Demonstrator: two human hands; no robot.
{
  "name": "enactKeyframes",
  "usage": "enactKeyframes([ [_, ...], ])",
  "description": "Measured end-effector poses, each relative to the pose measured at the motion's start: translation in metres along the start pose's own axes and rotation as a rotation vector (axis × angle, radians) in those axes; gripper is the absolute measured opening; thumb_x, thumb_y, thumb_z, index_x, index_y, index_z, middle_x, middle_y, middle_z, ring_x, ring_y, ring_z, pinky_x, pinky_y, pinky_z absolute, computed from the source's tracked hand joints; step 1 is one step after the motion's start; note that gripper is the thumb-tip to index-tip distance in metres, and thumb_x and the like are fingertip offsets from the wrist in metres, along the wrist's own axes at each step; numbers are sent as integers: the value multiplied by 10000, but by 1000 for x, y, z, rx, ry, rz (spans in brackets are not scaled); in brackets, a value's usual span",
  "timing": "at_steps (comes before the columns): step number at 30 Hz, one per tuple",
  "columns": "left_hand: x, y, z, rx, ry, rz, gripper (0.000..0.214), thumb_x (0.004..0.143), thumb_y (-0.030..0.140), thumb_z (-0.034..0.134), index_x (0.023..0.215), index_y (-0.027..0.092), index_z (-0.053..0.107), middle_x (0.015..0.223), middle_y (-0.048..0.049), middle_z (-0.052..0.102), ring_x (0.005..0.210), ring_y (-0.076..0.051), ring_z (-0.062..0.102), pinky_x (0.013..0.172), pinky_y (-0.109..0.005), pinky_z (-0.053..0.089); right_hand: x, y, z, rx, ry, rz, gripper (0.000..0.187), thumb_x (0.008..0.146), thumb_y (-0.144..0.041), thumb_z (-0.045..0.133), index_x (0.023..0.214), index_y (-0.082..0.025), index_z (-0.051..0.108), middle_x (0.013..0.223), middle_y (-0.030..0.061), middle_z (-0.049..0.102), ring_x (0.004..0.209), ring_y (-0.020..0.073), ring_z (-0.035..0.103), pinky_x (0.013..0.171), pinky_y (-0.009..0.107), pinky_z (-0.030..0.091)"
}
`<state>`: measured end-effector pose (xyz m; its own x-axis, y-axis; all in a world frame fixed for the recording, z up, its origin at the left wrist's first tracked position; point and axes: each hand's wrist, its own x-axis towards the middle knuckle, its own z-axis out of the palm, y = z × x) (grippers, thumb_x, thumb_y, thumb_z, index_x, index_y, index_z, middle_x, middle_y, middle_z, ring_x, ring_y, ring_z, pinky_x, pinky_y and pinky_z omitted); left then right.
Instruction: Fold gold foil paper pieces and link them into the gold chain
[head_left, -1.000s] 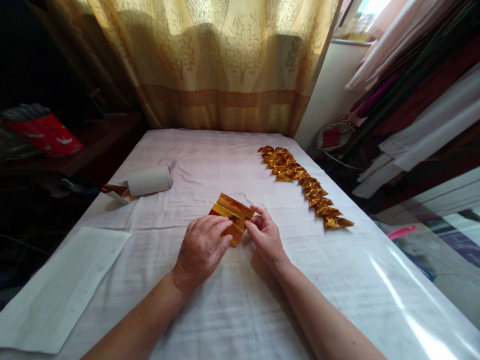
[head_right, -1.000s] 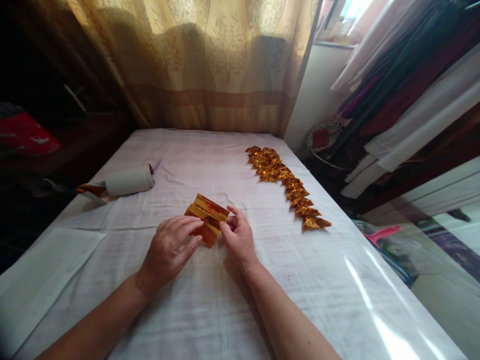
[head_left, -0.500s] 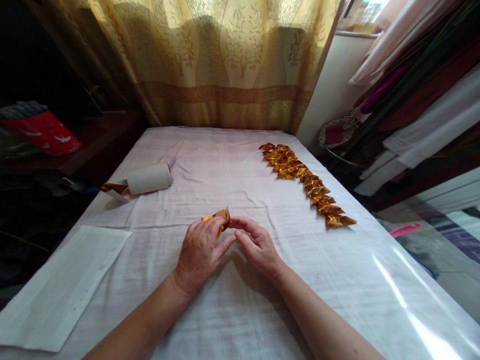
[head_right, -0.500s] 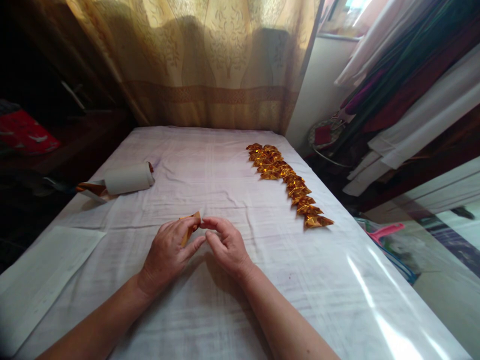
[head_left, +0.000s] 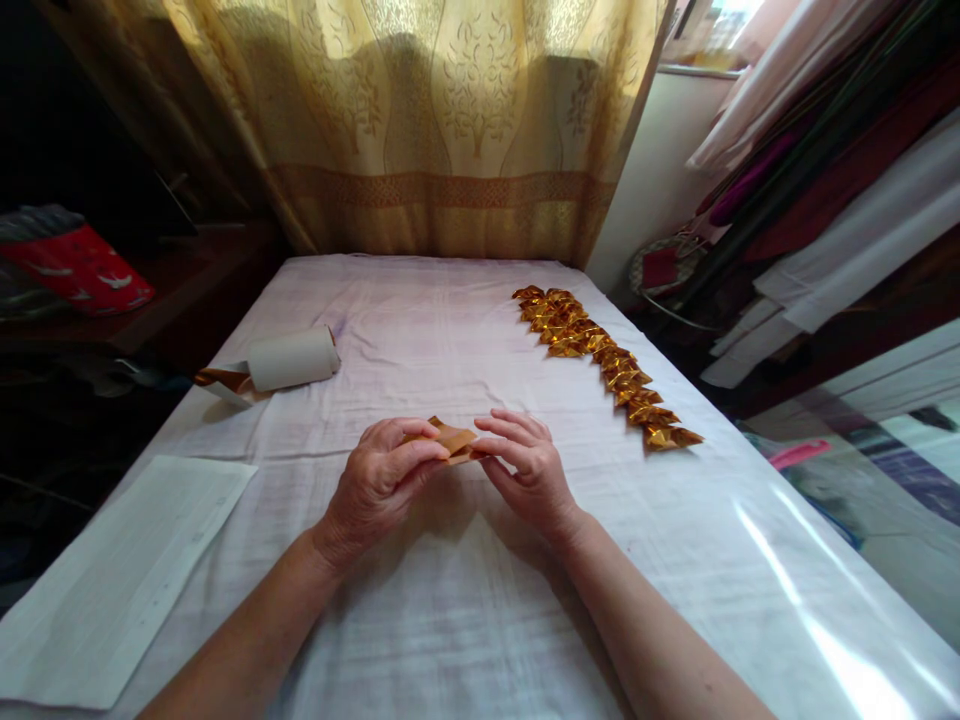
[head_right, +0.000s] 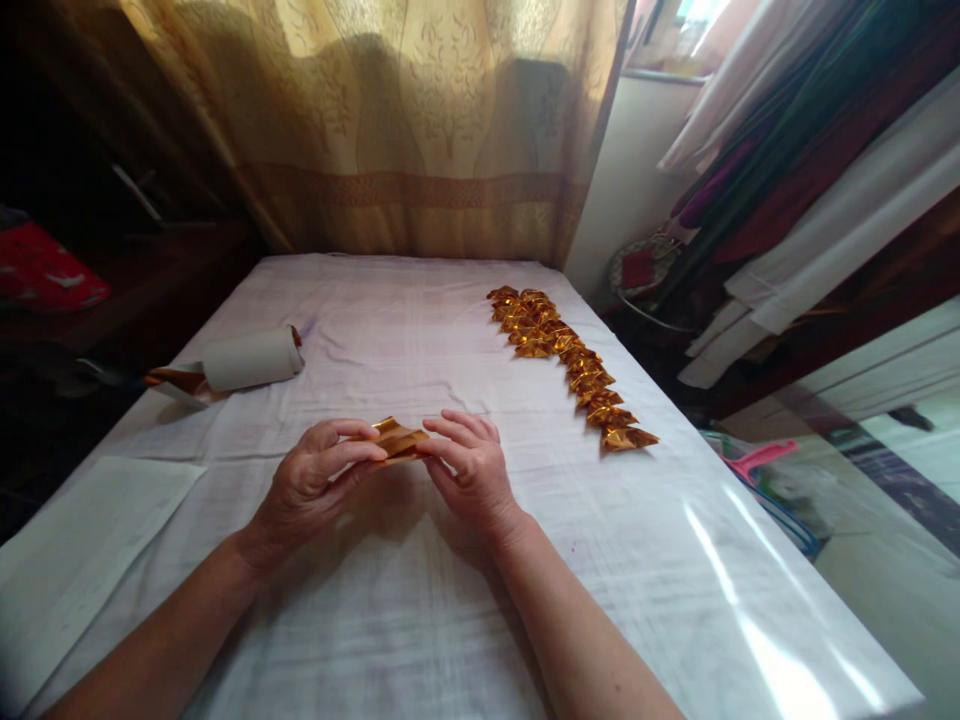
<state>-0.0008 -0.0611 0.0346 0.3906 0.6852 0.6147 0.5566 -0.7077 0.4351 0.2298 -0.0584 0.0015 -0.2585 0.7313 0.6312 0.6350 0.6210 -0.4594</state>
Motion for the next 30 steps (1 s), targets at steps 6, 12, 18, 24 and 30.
enactKeyframes([
  [6, -5, -21, 3, 228, -66, 152, 204, 978, 244, 504, 986, 256, 708, 963, -32, 743, 956, -181, 647, 932, -370, 484, 4, -11, -6, -79, -56, -128, 172, 922, -203, 580, 985, -295, 712, 1146, 20, 744, 1159, 220, 633, 1061, 439, 379],
  [12, -20, -24, 10, 310, -184, 145, 199, 945, 181, 504, 958, 230, 696, 999, -51, 723, 989, -208, 619, 918, -378, 479, 2, -17, 2, -179, -317, -209, 161, 931, -147, 550, 865, -217, 680, 877, 43, 753, 822, 187, 653, 799, 333, 414],
  [18, -38, -11, 2, 308, -315, 47, 101, 916, 230, 593, 976, 221, 674, 993, -46, 690, 948, -220, 602, 876, -377, 460, -3, -20, 8, -260, -443, -192, 135, 918, -163, 582, 820, -206, 665, 776, 30, 714, 716, 172, 612, 695, 302, 392],
  [24, -42, -13, 8, 284, -286, -105, 135, 939, 303, 592, 875, 215, 670, 839, -24, 682, 810, -202, 602, 758, -339, 438, -7, -9, 10, -108, -353, -52, 103, 917, -209, 601, 893, -216, 700, 826, 39, 736, 766, 185, 648, 724, 296, 449],
  [30, -32, -11, 14, 338, -327, -292, 129, 923, 286, 583, 865, 195, 654, 857, -42, 698, 825, -225, 622, 760, -356, 435, -10, 3, 14, -47, -296, 180, 148, 864, -232, 651, 998, -215, 712, 898, 56, 748, 830, 202, 675, 760, 308, 491],
])
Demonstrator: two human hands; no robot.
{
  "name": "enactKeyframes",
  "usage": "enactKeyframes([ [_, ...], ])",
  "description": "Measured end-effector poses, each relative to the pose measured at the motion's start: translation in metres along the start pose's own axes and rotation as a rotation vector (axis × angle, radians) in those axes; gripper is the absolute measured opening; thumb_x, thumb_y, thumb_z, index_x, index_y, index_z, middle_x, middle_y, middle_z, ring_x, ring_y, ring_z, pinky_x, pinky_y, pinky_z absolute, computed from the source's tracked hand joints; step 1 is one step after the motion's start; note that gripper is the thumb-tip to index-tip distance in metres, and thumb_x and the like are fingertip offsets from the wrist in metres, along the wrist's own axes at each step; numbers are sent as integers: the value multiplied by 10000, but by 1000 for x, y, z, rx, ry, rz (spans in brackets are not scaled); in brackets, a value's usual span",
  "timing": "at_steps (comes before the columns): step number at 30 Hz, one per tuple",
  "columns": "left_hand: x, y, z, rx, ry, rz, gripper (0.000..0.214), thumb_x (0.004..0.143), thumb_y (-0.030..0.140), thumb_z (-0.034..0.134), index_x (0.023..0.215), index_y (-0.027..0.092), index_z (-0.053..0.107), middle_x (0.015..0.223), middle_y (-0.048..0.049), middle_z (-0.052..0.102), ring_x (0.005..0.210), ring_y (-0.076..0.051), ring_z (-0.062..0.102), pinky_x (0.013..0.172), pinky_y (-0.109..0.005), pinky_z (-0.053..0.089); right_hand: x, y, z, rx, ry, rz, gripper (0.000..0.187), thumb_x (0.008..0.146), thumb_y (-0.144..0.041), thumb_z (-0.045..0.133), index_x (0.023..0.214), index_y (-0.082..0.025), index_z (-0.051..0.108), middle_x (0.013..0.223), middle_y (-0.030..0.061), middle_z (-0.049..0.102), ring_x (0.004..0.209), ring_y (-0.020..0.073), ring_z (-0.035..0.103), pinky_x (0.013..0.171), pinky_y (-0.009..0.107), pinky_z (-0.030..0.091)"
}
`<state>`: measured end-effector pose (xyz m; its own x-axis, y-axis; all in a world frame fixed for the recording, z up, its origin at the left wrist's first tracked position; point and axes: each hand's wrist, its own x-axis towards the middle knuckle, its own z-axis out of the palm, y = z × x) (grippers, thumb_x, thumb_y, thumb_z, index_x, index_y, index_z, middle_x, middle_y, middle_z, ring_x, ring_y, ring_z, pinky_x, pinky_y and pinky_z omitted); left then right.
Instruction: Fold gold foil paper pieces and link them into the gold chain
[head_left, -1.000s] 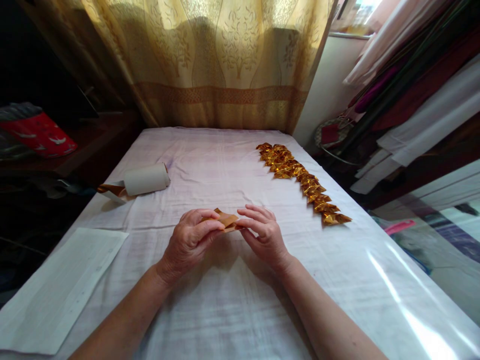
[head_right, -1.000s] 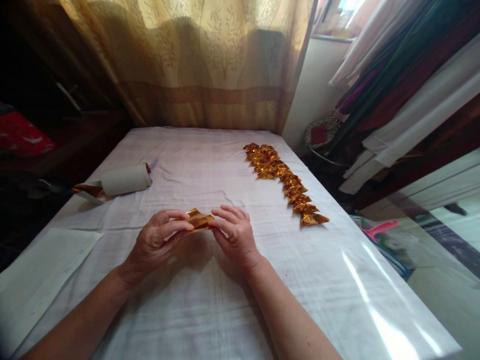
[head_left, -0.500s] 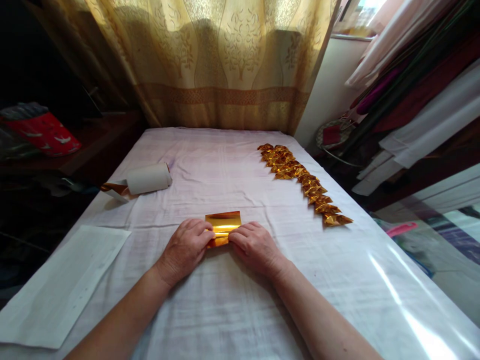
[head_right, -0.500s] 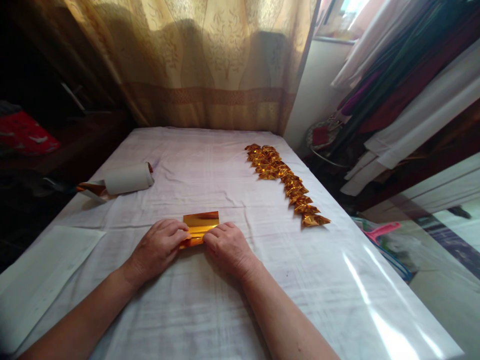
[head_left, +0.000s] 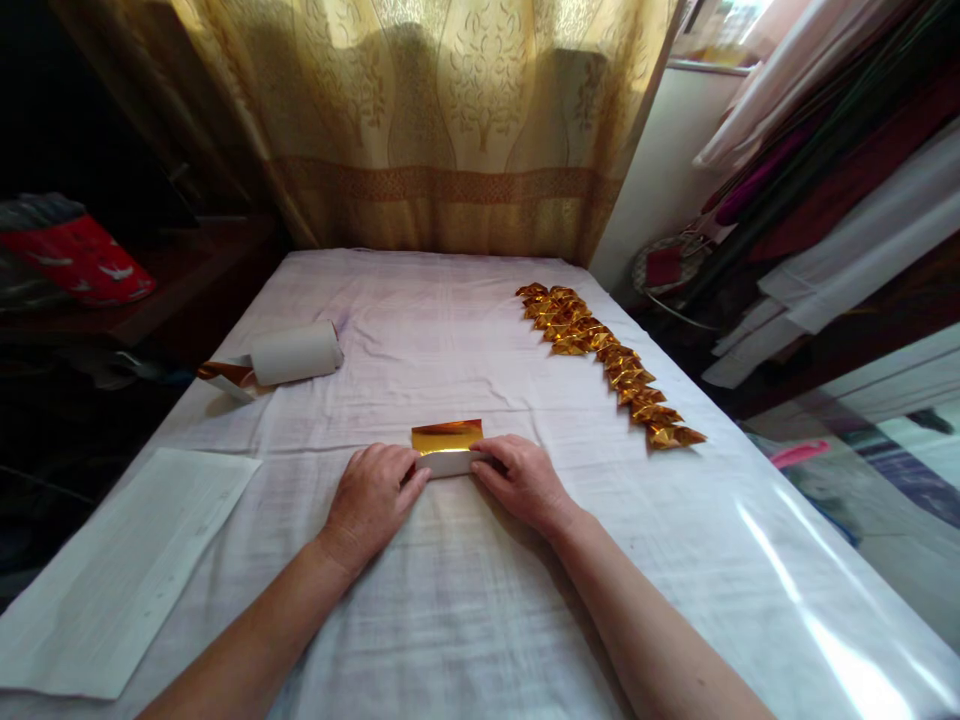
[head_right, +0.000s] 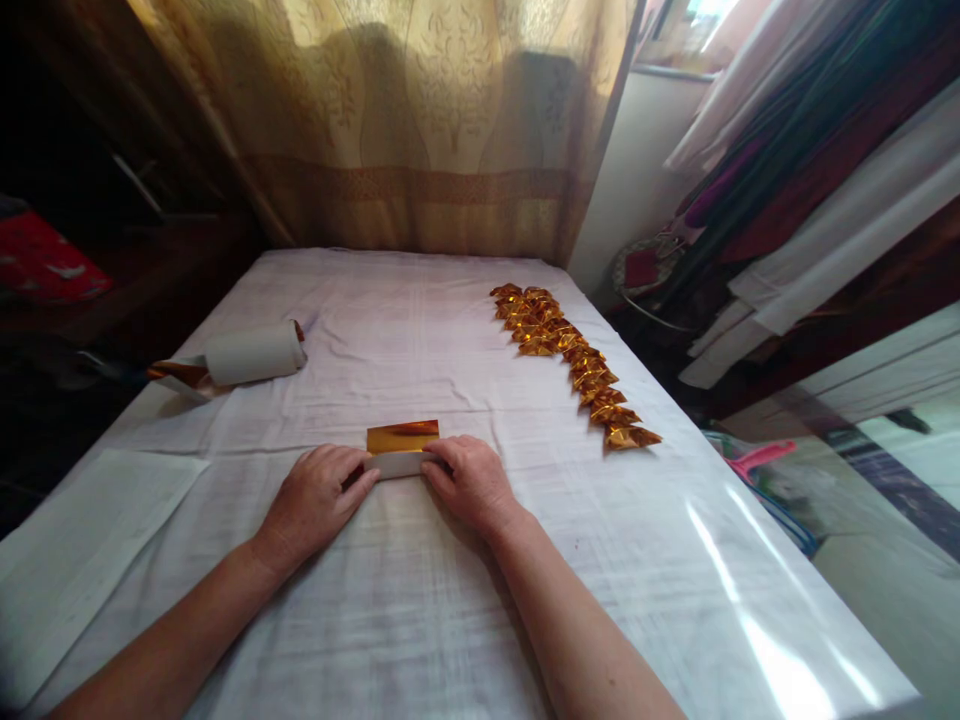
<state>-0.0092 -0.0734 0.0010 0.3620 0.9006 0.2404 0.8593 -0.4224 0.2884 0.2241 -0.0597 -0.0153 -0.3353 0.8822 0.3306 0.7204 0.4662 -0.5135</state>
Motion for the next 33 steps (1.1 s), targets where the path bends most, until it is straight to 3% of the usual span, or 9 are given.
enactKeyframes([
  [5, 2, 5, -2, 0, -29, -71, 79, 893, 249, 622, 952, 200, 638, 815, -15, 683, 813, -224, 630, 761, -356, 434, 0, -4, 4, -48, 5, 47, 305, 857, -224, 632, 1158, -192, 658, 977, 76, 739, 873, 216, 665, 788, 328, 496],
  [11, 0, 4, 3, 16, 33, -52, 257, 892, 213, 625, 1148, 209, 611, 857, -13, 700, 837, -224, 636, 776, -362, 446, 3, -8, 7, -120, -18, 69, 350, 888, -235, 587, 1232, -175, 614, 984, 83, 710, 884, 227, 650, 784, 333, 489],
  [18, -7, 4, 4, 91, 96, 34, 264, 926, 218, 573, 1174, 254, 654, 1021, -58, 683, 932, -239, 614, 808, -380, 485, 7, -13, 8, -199, -56, 114, 349, 905, -252, 595, 1243, -169, 617, 973, 85, 705, 910, 236, 652, 793, 330, 476],
  [22, -14, 18, 1, 186, 198, 132, 338, 952, 234, 519, 1270, 232, 633, 1260, -114, 629, 1162, -282, 556, 981, -443, 446, 8, -15, 7, -220, -67, 129, 364, 898, -244, 608, 1252, -161, 616, 981, 85, 704, 916, 241, 654, 795, 335, 474],
  [26, -20, 32, 5, 147, 125, 272, 385, 973, 391, 510, 1302, 224, 619, 1341, -68, 637, 1303, -266, 497, 1130, -446, 322, 8, -16, 8, -233, -64, 136, 351, 907, -250, 601, 1249, -173, 619, 974, 84, 704, 908, 234, 652, 796, 330, 475],
  [33, -22, 32, 15, 132, 37, 240, 522, 975, 524, 460, 1378, 208, 563, 1384, -65, 621, 1314, -242, 522, 1202, -453, 228, 5, -11, 11, -183, -22, 125, 361, 905, -233, 572, 1260, -170, 599, 991, 93, 695, 906, 240, 648, 812, 350, 499],
])
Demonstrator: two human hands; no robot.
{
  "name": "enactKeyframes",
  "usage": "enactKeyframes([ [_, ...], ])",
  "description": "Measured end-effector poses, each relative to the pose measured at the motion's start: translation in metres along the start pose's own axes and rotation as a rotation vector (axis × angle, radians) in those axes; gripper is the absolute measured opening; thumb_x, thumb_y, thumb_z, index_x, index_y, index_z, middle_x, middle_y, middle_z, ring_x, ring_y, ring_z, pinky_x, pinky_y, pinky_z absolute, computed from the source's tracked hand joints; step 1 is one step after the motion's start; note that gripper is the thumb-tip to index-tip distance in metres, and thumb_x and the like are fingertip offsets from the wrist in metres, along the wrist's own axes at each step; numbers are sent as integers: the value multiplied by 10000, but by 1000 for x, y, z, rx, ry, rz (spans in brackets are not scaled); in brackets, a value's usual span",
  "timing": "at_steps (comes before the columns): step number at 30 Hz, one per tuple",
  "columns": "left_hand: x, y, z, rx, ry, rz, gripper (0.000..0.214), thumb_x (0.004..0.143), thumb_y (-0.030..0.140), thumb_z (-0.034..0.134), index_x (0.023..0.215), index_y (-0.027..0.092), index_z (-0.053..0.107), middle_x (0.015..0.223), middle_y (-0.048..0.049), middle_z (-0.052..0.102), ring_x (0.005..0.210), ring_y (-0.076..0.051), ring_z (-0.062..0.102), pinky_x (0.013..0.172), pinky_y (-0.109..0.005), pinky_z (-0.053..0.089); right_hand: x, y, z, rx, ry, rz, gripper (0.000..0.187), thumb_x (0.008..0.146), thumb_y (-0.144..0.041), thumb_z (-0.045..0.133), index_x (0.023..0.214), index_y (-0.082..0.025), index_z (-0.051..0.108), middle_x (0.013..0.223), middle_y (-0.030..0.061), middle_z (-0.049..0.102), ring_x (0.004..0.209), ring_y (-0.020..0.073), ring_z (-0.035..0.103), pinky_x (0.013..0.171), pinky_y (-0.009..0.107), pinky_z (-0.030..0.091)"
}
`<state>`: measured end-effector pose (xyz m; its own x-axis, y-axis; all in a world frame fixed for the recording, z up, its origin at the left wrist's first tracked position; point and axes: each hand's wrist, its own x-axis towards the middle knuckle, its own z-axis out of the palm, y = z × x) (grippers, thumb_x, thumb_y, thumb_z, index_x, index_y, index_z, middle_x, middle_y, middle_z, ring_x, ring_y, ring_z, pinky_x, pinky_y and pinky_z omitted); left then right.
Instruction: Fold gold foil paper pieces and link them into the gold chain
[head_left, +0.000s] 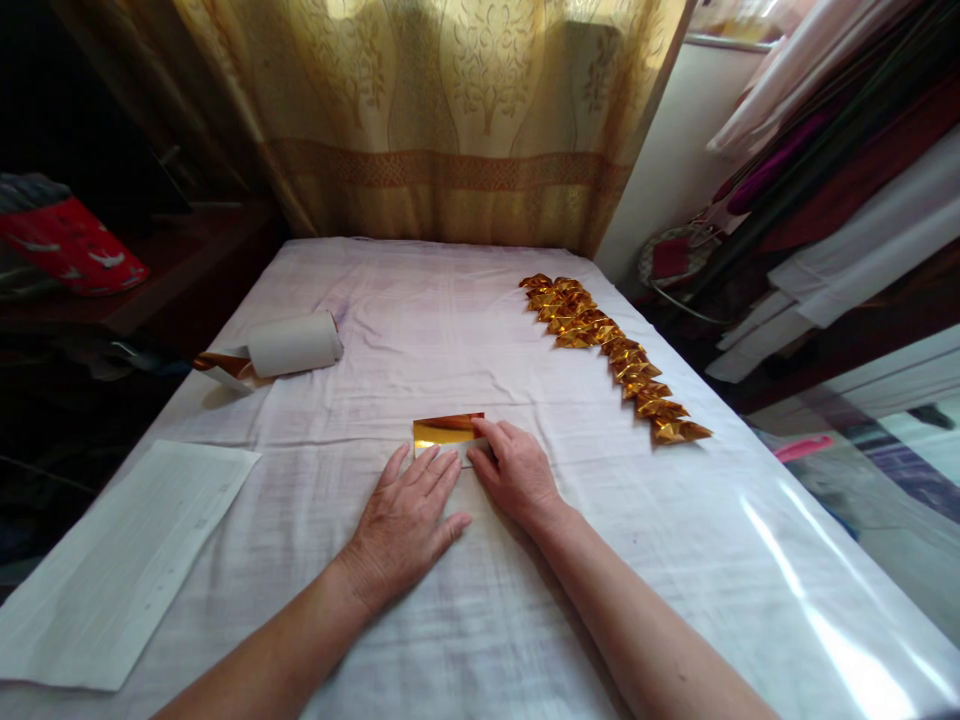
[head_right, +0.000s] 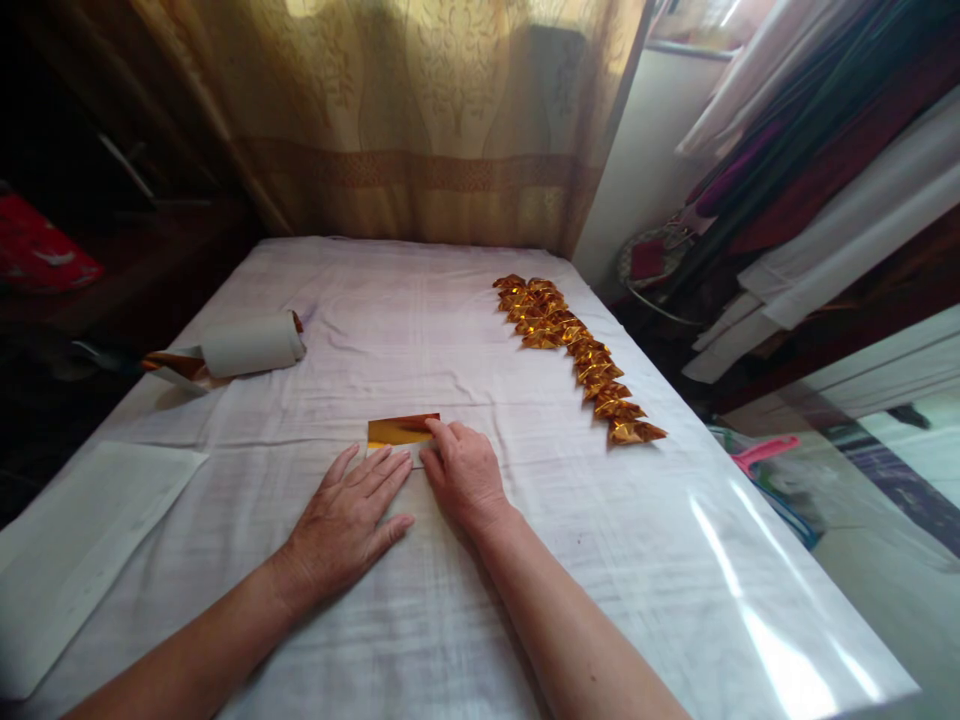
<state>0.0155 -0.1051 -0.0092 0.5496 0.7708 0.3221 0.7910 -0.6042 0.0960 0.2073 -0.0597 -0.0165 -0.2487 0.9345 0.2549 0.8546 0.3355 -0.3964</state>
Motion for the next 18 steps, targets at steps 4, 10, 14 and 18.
enactKeyframes([
  [4, -1, -1, 2, -27, 10, -2, 515, 990, 533, 423, 1353, 202, 579, 1391, -48, 617, 1320, -220, 523, 1223, -438, 178, -2, 7, 4, 101, 63, -30, 370, 910, -201, 527, 1275, -174, 577, 1065, 98, 682, 918, 225, 649, 846, 355, 523],
  [10, -2, 1, 4, -11, 27, -7, 517, 981, 536, 446, 1349, 199, 581, 1399, -49, 610, 1319, -218, 528, 1232, -429, 163, -9, 6, -4, 71, 224, -182, 308, 937, -166, 472, 1186, -167, 652, 1122, 121, 690, 1027, 225, 632, 911, 367, 519],
  [14, -1, 1, 2, -4, 5, -7, 504, 983, 509, 455, 1352, 190, 581, 1389, -82, 615, 1303, -235, 544, 1218, -453, 214, -21, -7, -13, -18, 19, -288, 334, 980, -237, 469, 1263, -205, 644, 1312, 92, 654, 1277, 255, 530, 1058, 438, 430],
  [18, -2, -1, 0, 2, -18, 8, 522, 1000, 505, 416, 1383, 178, 551, 1414, -96, 591, 1321, -236, 529, 1216, -468, 217, -33, -13, -17, -85, -224, -248, 494, 992, -332, 466, 1464, -185, 470, 1510, 87, 479, 1438, 269, 364, 1182, 519, 282],
])
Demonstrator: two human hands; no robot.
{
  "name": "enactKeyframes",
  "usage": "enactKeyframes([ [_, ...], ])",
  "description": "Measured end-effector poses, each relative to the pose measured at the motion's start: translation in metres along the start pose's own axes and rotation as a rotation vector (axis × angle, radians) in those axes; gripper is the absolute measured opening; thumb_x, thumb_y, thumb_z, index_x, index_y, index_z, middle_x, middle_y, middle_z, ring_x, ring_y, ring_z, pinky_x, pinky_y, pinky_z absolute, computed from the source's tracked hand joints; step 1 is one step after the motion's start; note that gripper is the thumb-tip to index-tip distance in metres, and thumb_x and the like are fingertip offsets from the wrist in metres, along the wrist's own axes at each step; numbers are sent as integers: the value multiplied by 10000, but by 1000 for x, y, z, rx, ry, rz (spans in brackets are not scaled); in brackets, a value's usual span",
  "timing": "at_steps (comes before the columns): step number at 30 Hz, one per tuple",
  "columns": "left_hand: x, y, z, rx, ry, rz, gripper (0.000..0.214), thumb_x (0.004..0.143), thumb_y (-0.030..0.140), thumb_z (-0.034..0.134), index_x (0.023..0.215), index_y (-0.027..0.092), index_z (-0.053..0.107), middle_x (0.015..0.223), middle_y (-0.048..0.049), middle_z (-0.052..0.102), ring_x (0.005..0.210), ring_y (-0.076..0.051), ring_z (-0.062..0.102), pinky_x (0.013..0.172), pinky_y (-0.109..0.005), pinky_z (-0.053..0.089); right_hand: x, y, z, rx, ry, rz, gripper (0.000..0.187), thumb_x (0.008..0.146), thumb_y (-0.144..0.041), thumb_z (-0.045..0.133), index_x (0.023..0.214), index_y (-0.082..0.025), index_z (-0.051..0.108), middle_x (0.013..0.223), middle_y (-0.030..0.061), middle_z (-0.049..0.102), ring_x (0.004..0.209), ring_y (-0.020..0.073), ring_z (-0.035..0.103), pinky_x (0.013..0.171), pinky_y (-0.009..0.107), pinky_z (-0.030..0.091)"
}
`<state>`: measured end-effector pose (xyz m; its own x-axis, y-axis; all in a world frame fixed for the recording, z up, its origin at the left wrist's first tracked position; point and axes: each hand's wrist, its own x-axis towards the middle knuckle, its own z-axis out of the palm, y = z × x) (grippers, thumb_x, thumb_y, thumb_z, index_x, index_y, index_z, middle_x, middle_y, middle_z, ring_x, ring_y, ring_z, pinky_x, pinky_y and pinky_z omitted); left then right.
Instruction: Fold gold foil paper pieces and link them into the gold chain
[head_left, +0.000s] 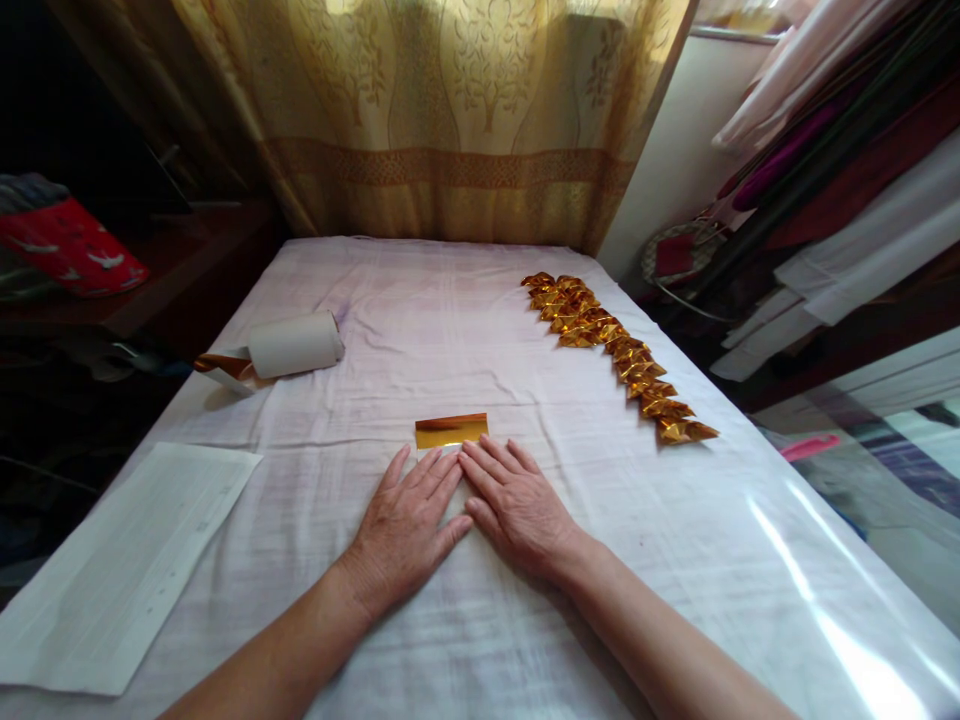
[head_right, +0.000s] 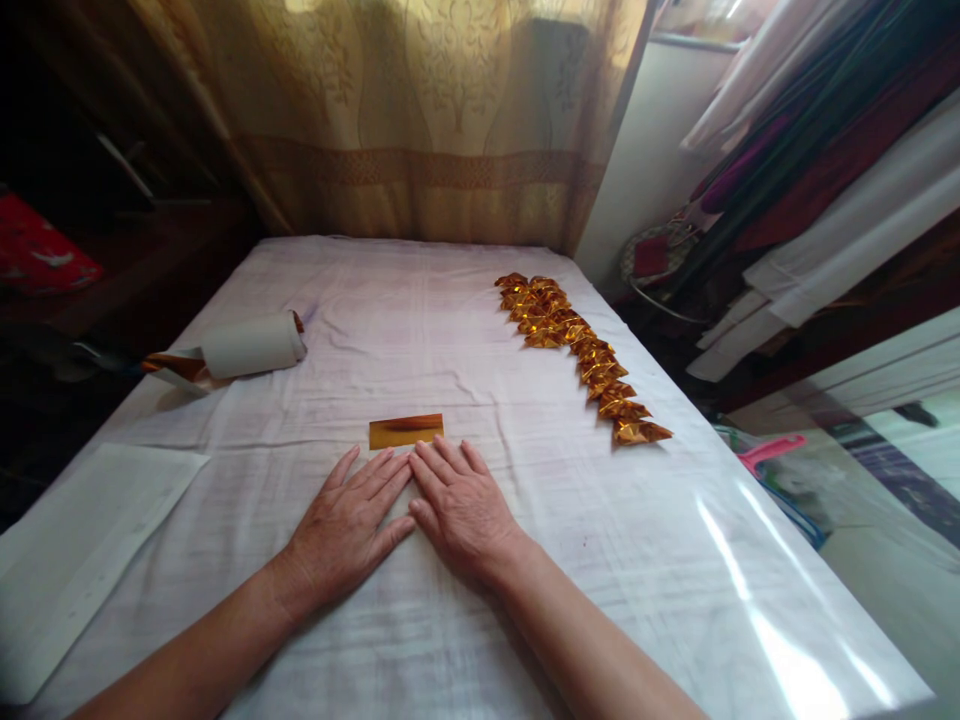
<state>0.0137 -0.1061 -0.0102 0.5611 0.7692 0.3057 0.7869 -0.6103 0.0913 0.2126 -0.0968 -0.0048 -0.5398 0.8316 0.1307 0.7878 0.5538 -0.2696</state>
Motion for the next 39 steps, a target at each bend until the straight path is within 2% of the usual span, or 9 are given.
enactKeyframes([
  [4, -3, -3, 2, -10, -13, 19, 560, 1000, 540, 392, 1423, 191, 504, 1453, -64, 555, 1358, -215, 491, 1233, -442, 163, -10, 6, -3, -19, -93, 15, 562, 1000, -396, 456, 1522, -203, 372, 1581, 63, 352, 1484, 272, 274, 1212, 560, 191],
  [7, -6, -7, 3, -16, -31, 19, 548, 1005, 535, 377, 1427, 207, 500, 1471, -50, 537, 1374, -209, 473, 1241, -435, 111, -15, 12, -7, -35, -109, 37, 556, 1003, -417, 456, 1515, -209, 387, 1581, 55, 350, 1487, 281, 264, 1214, 579, 162],
  [17, -32, -32, -11, 58, -54, 27, 505, 992, 450, 449, 1438, 215, 485, 1458, -78, 549, 1358, -259, 492, 1221, -521, 145, -21, 16, -9, -57, -95, 70, 544, 1000, -415, 467, 1499, -204, 416, 1567, 70, 378, 1476, 287, 293, 1207, 586, 187],
  [20, -30, -30, -13, 33, -44, -13, 471, 991, 447, 449, 1394, 221, 540, 1418, -78, 589, 1346, -272, 504, 1209, -539, 174, -19, 11, -10, -82, -69, 94, 538, 992, -411, 480, 1479, -184, 448, 1558, 90, 392, 1470, 295, 305, 1205, 591, 185],
  [23, -26, -25, -13, 17, -28, -27, 453, 989, 452, 448, 1356, 219, 578, 1388, -74, 616, 1333, -278, 515, 1204, -546, 184, -12, -2, -10, -93, -45, 103, 563, 995, -415, 468, 1490, -149, 426, 1580, 111, 341, 1483, 301, 273, 1211, 599, 150],
  [29, -26, -24, -12, 29, -7, -36, 453, 1002, 443, 414, 1359, 218, 577, 1366, -80, 633, 1320, -272, 526, 1206, -538, 177, 8, -25, -1, 20, -94, -55, 566, 1017, -441, 423, 1523, -194, 365, 1578, 79, 351, 1487, 242, 274, 1232, 550, 139],
  [33, -27, -27, -12, 19, -18, -26, 442, 1008, 429, 399, 1351, 218, 582, 1376, -68, 626, 1319, -273, 526, 1203, -546, 164, -1, -11, -3, 22, -148, 3, 557, 1021, -433, 415, 1524, -198, 364, 1589, 78, 314, 1488, 244, 272, 1231, 557, 123],
  [36, -27, -31, -11, 18, -30, -7, 424, 1007, 392, 409, 1357, 223, 578, 1379, -74, 623, 1323, -276, 524, 1192, -556, 186, -14, 6, -8, -15, -146, 82, 558, 1016, -404, 428, 1528, -194, 352, 1590, 80, 310, 1486, 256, 276, 1216, 583, 160],
  [39, -29, -36, -11, 12, -30, 12, 427, 1005, 404, 410, 1363, 239, 575, 1370, -75, 631, 1320, -270, 529, 1187, -553, 206, -22, 14, -9, -38, -127, 94, 561, 1007, -394, 447, 1524, -193, 360, 1578, 89, 340, 1476, 265, 301, 1206, 596, 185],
])
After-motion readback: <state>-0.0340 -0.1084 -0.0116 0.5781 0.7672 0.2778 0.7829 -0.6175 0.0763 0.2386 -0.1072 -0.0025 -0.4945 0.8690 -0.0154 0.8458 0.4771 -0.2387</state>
